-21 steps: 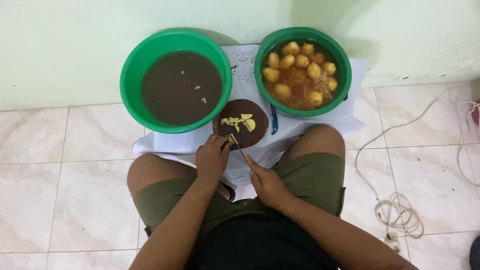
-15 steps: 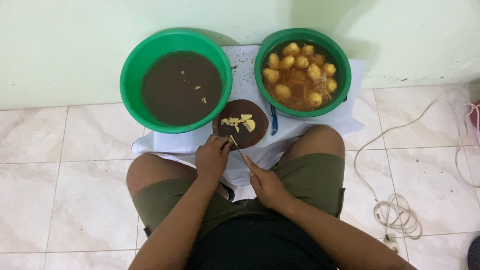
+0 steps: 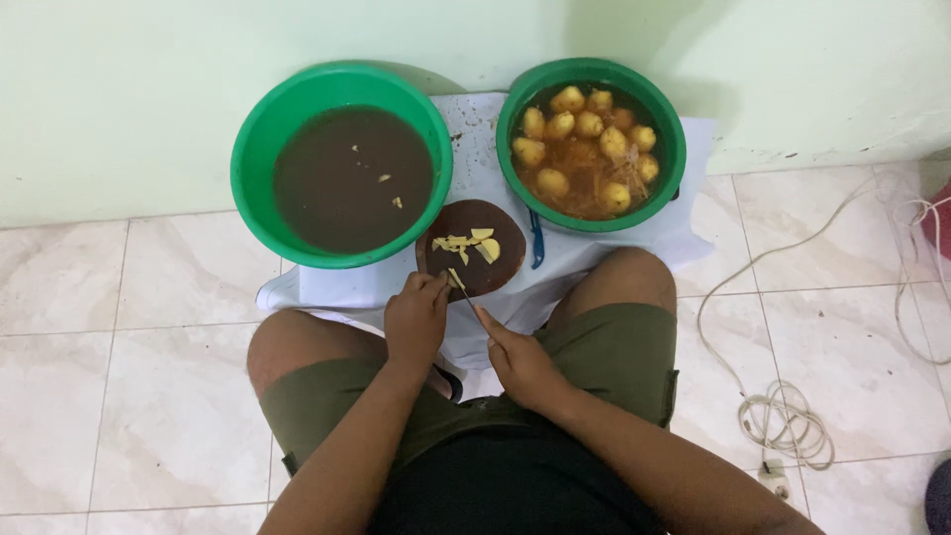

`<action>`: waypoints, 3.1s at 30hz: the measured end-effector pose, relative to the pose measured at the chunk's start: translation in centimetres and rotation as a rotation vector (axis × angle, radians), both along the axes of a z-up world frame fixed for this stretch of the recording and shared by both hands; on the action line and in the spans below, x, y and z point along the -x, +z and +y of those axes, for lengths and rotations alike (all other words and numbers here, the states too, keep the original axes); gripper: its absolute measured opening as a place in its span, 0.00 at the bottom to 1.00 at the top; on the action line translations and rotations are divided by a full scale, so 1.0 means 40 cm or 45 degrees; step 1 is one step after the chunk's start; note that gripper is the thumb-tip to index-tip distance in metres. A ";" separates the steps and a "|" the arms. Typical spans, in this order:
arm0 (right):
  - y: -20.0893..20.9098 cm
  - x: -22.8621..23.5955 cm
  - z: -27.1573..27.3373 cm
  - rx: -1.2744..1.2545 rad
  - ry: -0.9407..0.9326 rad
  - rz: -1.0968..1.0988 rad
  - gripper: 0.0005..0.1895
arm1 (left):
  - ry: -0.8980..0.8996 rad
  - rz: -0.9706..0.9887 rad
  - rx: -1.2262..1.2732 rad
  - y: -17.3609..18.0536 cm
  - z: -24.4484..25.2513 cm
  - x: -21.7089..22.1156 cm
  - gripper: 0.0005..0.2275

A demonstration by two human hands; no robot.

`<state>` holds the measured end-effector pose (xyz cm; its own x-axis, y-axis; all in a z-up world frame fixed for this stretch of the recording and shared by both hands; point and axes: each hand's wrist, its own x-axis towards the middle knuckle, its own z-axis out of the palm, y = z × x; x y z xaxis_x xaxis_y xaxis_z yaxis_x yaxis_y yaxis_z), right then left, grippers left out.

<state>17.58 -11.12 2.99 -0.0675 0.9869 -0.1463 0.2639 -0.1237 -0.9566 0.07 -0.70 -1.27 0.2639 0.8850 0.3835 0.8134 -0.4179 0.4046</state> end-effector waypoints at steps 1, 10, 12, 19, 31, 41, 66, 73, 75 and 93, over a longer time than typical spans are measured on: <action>0.008 -0.003 0.006 -0.006 -0.001 0.000 0.30 | -0.001 0.000 -0.006 0.004 0.007 -0.001 0.05; 0.030 -0.008 -0.001 -0.006 0.067 -0.062 0.30 | -0.014 0.019 -0.037 0.001 0.009 0.001 0.06; 0.024 -0.010 -0.001 -0.002 0.089 -0.052 0.30 | 0.004 -0.008 -0.012 -0.006 0.011 0.001 0.05; -0.012 0.002 0.011 -0.017 0.047 -0.010 0.29 | 0.005 0.006 0.044 -0.014 0.012 0.004 0.05; 0.040 0.003 -0.001 0.042 0.044 -0.031 0.30 | 0.044 -0.040 0.118 -0.008 0.007 0.006 0.06; 0.066 0.005 0.009 0.047 0.061 0.037 0.29 | 0.026 -0.118 0.140 0.011 0.007 0.005 0.04; -0.063 0.007 0.025 0.184 -0.028 0.343 0.30 | 0.058 -0.064 0.103 -0.019 0.008 0.004 0.05; -0.052 -0.022 0.041 0.157 -0.017 0.462 0.29 | 0.117 0.161 0.048 -0.018 0.051 -0.003 0.08; -0.003 -0.045 0.049 0.211 0.054 0.067 0.31 | 0.115 0.165 0.032 -0.021 0.068 -0.006 0.07; 0.192 -0.127 0.148 -0.144 0.557 -1.213 0.22 | -0.297 0.265 -0.181 0.036 -0.024 -0.035 0.20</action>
<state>22.67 -5.22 10.67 -0.3264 0.9157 -0.2344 0.9127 0.2408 -0.3301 1.45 -1.65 0.17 0.5386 0.7330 0.4154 0.7481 -0.6429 0.1643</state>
